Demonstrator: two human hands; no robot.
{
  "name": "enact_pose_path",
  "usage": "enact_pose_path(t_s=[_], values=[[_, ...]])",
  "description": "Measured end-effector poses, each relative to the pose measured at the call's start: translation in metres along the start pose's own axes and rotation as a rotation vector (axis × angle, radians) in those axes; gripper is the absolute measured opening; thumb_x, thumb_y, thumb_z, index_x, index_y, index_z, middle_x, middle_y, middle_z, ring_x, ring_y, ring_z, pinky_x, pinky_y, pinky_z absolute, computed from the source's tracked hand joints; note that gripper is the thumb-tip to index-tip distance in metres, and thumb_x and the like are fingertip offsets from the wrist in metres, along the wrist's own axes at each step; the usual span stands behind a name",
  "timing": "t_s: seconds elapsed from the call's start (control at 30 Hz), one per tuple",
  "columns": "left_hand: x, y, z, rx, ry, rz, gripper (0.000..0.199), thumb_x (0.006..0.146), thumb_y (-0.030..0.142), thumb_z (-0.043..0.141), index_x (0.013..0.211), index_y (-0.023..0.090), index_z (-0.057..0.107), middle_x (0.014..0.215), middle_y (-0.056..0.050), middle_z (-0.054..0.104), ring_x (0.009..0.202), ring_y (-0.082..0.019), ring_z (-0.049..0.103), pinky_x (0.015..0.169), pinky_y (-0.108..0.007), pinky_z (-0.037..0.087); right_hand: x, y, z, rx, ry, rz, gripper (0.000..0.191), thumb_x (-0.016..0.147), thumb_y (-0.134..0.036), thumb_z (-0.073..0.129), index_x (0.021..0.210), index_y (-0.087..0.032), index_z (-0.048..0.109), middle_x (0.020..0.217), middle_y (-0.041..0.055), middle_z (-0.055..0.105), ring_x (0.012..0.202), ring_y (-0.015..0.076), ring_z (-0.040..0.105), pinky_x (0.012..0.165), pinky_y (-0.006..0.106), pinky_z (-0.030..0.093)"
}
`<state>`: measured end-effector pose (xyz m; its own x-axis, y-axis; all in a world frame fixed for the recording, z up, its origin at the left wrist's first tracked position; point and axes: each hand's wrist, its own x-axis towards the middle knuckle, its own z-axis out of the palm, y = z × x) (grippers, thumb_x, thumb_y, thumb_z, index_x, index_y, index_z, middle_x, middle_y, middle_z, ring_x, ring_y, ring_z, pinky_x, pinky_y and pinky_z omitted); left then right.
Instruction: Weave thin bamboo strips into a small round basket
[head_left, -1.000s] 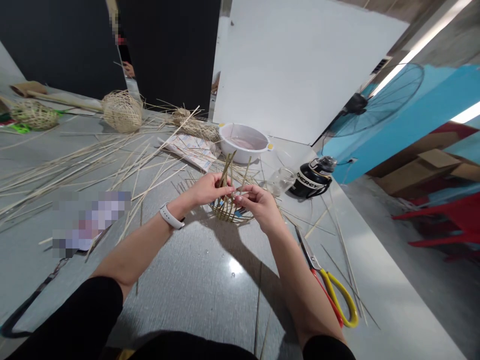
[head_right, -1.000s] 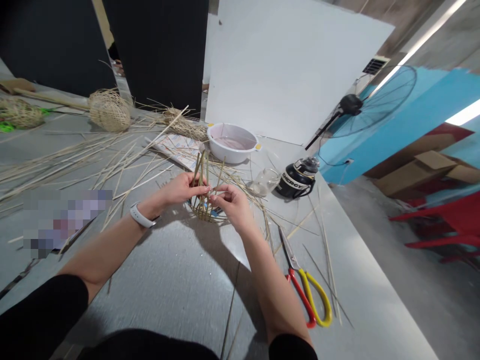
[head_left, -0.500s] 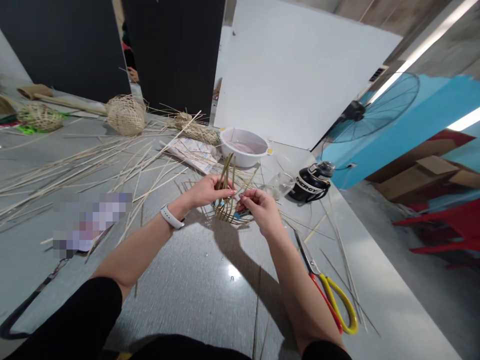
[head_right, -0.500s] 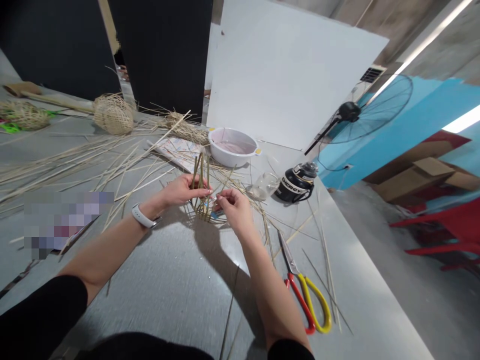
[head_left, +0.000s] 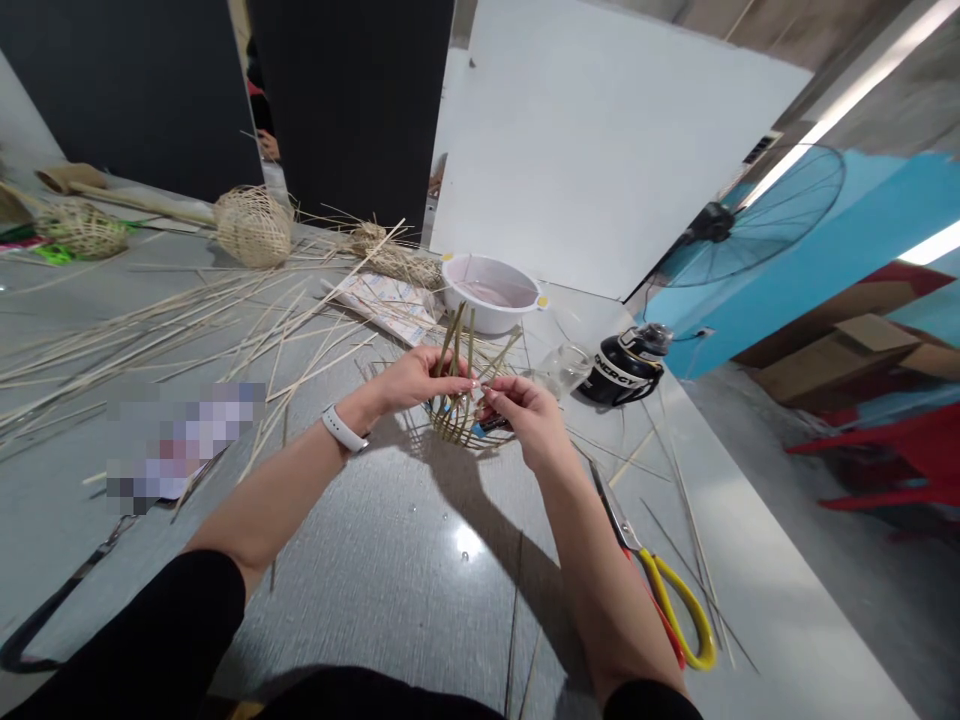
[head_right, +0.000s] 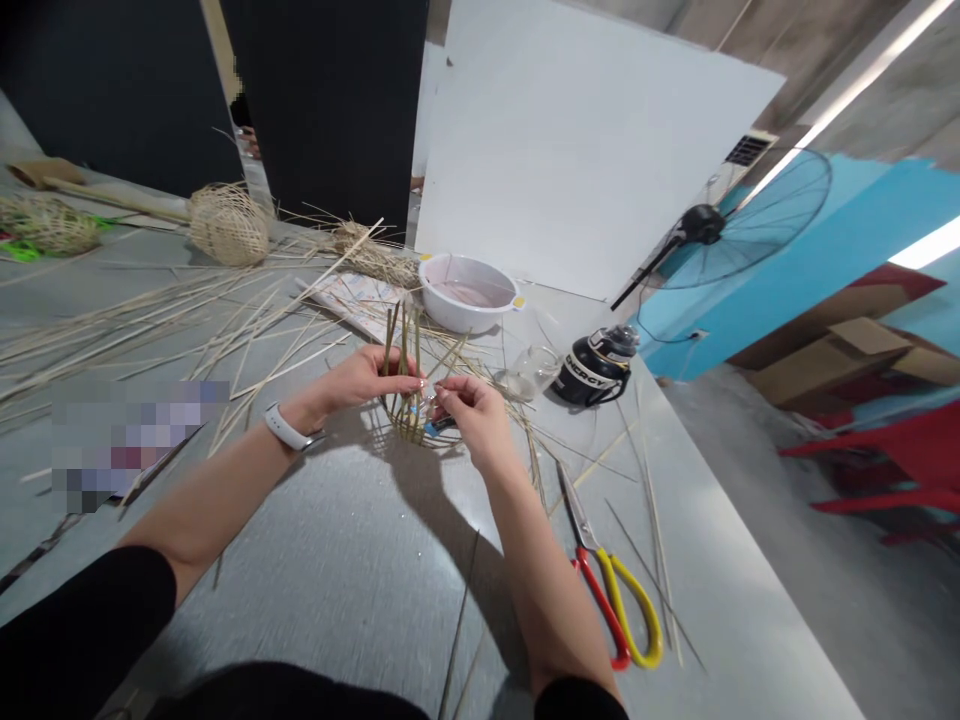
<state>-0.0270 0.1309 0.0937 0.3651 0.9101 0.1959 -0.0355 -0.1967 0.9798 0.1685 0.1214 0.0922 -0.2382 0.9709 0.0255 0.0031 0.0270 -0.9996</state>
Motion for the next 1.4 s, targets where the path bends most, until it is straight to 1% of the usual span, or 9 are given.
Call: enact_pose_path(t_s=[0.17,0.27,0.37,0.5,0.63,0.83,0.93,1.2,1.4], values=[[0.001,-0.001,-0.002,-0.006,-0.030,-0.041,0.021,0.075,0.029,0.075,0.079,0.012,0.064,0.070,0.002,0.062,0.065,-0.009,0.054,0.065,-0.023,0.043,-0.005,-0.001,0.001,-0.106,-0.090,-0.113,0.036,0.072,-0.044,0.078,0.095,-0.018,0.069,0.071,0.0002,0.069,0.061,0.0145,0.065,0.065,0.032,0.054],[0.001,-0.001,-0.003,-0.057,-0.005,-0.076,0.027,0.074,0.024,0.076,0.096,0.013,0.065,0.069,0.003,0.061,0.064,-0.009,0.056,0.065,-0.023,0.044,-0.006,0.000,0.001,-0.119,-0.113,-0.114,0.046,0.075,-0.042,0.075,0.114,-0.019,0.066,0.072,-0.0012,0.067,0.063,0.0151,0.065,0.065,0.033,0.054],[0.001,0.000,-0.003,-0.074,-0.018,-0.121,0.045,0.073,0.021,0.077,0.115,0.014,0.064,0.064,0.007,0.057,0.059,-0.008,0.052,0.062,-0.023,0.042,-0.005,0.002,0.001,-0.088,-0.131,-0.098,0.072,0.075,-0.038,0.074,0.140,-0.021,0.049,0.073,-0.0037,0.064,0.064,0.0150,0.064,0.065,0.033,0.055],[0.001,-0.003,-0.003,-0.096,-0.075,-0.129,0.039,0.074,0.023,0.076,0.111,0.014,0.066,0.067,0.005,0.061,0.062,-0.008,0.057,0.064,-0.023,0.043,-0.006,0.003,0.002,-0.063,-0.166,-0.082,0.092,0.075,-0.034,0.072,0.154,-0.024,0.028,0.075,-0.0046,0.063,0.065,0.0146,0.062,0.067,0.033,0.055],[0.002,-0.006,-0.001,-0.138,-0.110,-0.128,0.032,0.074,0.024,0.077,0.102,0.015,0.066,0.083,-0.001,0.070,0.074,-0.011,0.065,0.073,-0.027,0.048,-0.006,0.000,0.003,-0.110,-0.102,-0.064,0.074,0.075,-0.030,0.066,0.146,-0.026,0.045,0.080,-0.0019,0.064,0.069,0.0153,0.062,0.067,0.033,0.054],[0.002,-0.009,0.001,-0.138,-0.137,-0.087,0.024,0.075,0.026,0.077,0.093,0.014,0.066,0.082,-0.001,0.069,0.072,-0.010,0.061,0.071,-0.025,0.047,-0.003,-0.003,0.006,-0.120,0.125,-0.142,0.036,0.079,-0.043,0.066,0.108,-0.022,0.070,0.079,0.0004,0.064,0.066,0.0144,0.057,0.069,0.033,0.050],[0.002,-0.011,0.003,-0.127,-0.147,-0.092,0.027,0.074,0.027,0.079,0.094,0.013,0.067,0.078,0.000,0.068,0.071,-0.009,0.061,0.070,-0.024,0.047,-0.001,0.001,0.007,-0.167,0.201,-0.246,0.026,0.076,-0.042,0.073,0.090,-0.020,0.069,0.073,-0.0004,0.062,0.064,0.0136,0.052,0.064,0.031,0.046],[0.003,-0.012,0.006,-0.136,-0.141,-0.142,0.033,0.070,0.026,0.082,0.096,0.014,0.066,0.075,0.001,0.067,0.068,-0.009,0.060,0.070,-0.025,0.048,-0.001,0.003,0.010,-0.149,0.271,-0.256,0.022,0.075,-0.037,0.071,0.082,-0.021,0.058,0.078,-0.0002,0.061,0.067,0.0134,0.053,0.064,0.028,0.044],[0.002,-0.009,0.008,-0.124,-0.137,-0.154,0.034,0.070,0.022,0.079,0.100,0.014,0.065,0.071,0.003,0.065,0.066,-0.009,0.059,0.068,-0.025,0.047,-0.003,-0.002,0.007,-0.202,0.254,-0.231,0.022,0.076,-0.037,0.069,0.089,-0.019,0.067,0.076,0.0009,0.064,0.063,0.0133,0.050,0.061,0.029,0.041]])
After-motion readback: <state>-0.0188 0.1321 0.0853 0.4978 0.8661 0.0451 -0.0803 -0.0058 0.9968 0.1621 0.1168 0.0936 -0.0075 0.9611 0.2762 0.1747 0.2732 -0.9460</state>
